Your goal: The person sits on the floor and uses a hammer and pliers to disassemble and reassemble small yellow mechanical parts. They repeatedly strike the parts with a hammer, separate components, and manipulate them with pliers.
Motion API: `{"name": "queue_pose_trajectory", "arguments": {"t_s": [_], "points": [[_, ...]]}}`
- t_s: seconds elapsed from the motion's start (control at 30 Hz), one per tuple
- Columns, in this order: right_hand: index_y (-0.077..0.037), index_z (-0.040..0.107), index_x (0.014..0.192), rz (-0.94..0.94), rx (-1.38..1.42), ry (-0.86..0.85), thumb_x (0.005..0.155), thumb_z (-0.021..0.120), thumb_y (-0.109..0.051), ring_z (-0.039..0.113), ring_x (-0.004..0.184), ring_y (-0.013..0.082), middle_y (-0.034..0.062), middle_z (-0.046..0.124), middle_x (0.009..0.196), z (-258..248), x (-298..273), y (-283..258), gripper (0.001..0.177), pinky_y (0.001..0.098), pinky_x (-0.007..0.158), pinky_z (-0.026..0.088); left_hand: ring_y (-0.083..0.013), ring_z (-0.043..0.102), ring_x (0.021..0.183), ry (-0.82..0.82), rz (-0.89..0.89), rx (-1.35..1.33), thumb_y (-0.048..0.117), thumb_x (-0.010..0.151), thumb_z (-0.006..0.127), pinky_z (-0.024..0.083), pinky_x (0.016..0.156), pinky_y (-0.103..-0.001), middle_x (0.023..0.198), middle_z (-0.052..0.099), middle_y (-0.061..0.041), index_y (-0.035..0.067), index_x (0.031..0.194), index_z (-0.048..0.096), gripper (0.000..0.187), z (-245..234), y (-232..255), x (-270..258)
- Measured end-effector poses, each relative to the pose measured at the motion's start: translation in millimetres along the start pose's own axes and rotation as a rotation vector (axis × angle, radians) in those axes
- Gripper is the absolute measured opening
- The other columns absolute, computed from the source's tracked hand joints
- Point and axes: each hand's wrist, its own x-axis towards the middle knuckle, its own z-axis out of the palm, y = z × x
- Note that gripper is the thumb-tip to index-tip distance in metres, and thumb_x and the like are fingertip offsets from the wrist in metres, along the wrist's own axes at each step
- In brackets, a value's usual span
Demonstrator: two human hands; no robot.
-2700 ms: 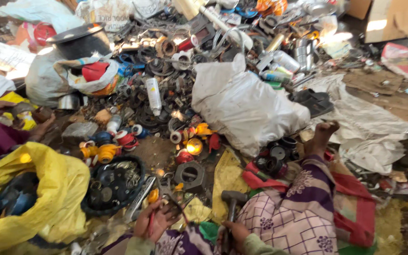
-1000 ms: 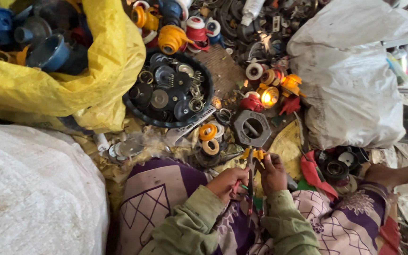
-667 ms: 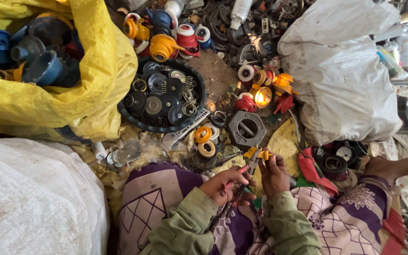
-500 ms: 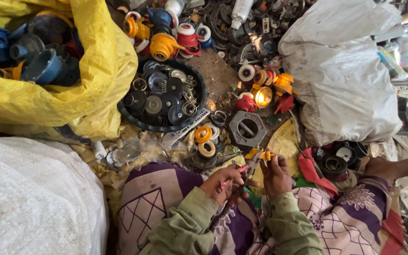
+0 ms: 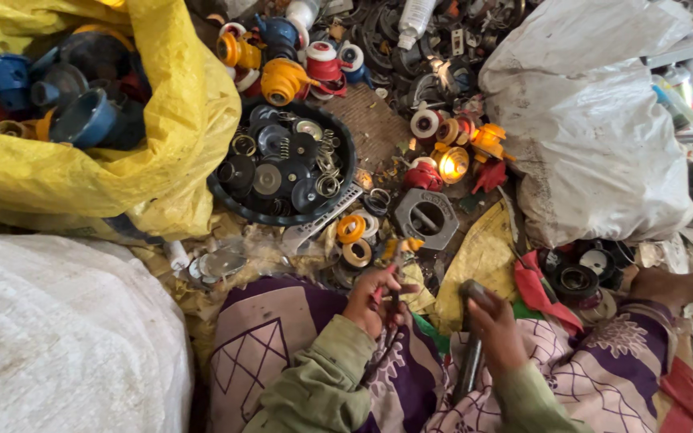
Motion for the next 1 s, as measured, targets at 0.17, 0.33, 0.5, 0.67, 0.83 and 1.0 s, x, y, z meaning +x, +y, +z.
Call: {"name": "queue_pose_trajectory", "arguments": {"t_s": [0.17, 0.33, 0.5, 0.67, 0.83, 1.0], "points": [[-0.004, 0.055, 0.131, 0.296, 0.573, -0.157, 0.092, 0.052, -0.019, 0.067, 0.112, 0.0250, 0.0117, 0.070, 0.119, -63.5, -46.4, 30.3, 0.042, 0.0378, 0.095, 0.054, -0.0228, 0.055, 0.058, 0.102, -0.049, 0.072, 0.017, 0.074, 0.059, 0.045, 0.049, -0.038, 0.103, 0.073, -0.014, 0.025, 0.152, 0.043, 0.081, -1.8, -0.2, 21.2], [0.001, 0.061, 0.125, 0.442, 0.517, -0.108, 0.101, 0.049, -0.019, 0.065, 0.108, 0.0288, 0.0134, 0.069, 0.117, -56.5, -38.4, 62.2, 0.033, 0.0421, 0.096, 0.051, -0.0251, 0.058, 0.059, 0.084, -0.026, 0.097, 0.019, 0.074, 0.060, 0.046, 0.051, -0.039, 0.105, 0.074, -0.017, 0.023, 0.149, 0.046, 0.076, -6.1, 0.7, 26.3], [0.004, 0.063, 0.115, 0.534, 0.509, -0.238, 0.101, 0.054, -0.030, 0.067, 0.089, 0.0323, 0.0189, 0.068, 0.103, -55.8, -14.0, 67.3, 0.038, 0.0430, 0.080, 0.055, -0.0295, 0.059, 0.062, 0.116, -0.013, 0.056, 0.018, 0.077, 0.059, 0.048, 0.054, -0.042, 0.107, 0.073, -0.021, 0.021, 0.151, 0.042, 0.076, -7.6, -0.1, 27.3], [0.004, 0.065, 0.107, 0.665, 0.870, -0.349, 0.093, 0.063, -0.030, 0.056, 0.062, 0.0126, 0.0024, 0.059, 0.074, -68.1, 11.2, 70.2, 0.036, 0.0223, 0.054, 0.049, -0.0299, 0.059, 0.062, 0.089, 0.001, 0.023, 0.021, 0.077, 0.059, 0.047, 0.052, -0.042, 0.106, 0.073, -0.021, 0.020, 0.153, 0.041, 0.079, -11.0, -4.6, 25.6], [-0.006, 0.052, 0.090, 0.617, 0.834, -0.406, 0.096, 0.066, -0.017, 0.046, 0.051, 0.0076, -0.0026, 0.049, 0.067, -56.0, 10.1, 77.5, 0.019, 0.0228, 0.045, 0.043, -0.0302, 0.060, 0.061, 0.075, 0.024, 0.014, 0.022, 0.076, 0.060, 0.048, 0.052, -0.043, 0.105, 0.075, -0.021, 0.021, 0.155, 0.040, 0.081, -10.1, -3.8, 25.3], [-0.005, 0.055, 0.105, 0.244, 0.158, -0.096, 0.087, 0.064, -0.012, 0.050, 0.039, 0.0205, 0.0088, 0.056, 0.059, -25.3, -43.0, 43.1, 0.021, 0.0355, 0.035, 0.044, -0.0316, 0.059, 0.061, 0.087, 0.000, 0.059, 0.024, 0.078, 0.062, 0.047, 0.050, -0.045, 0.102, 0.075, -0.019, 0.019, 0.156, 0.041, 0.081, -15.0, -2.4, 29.7]]}}
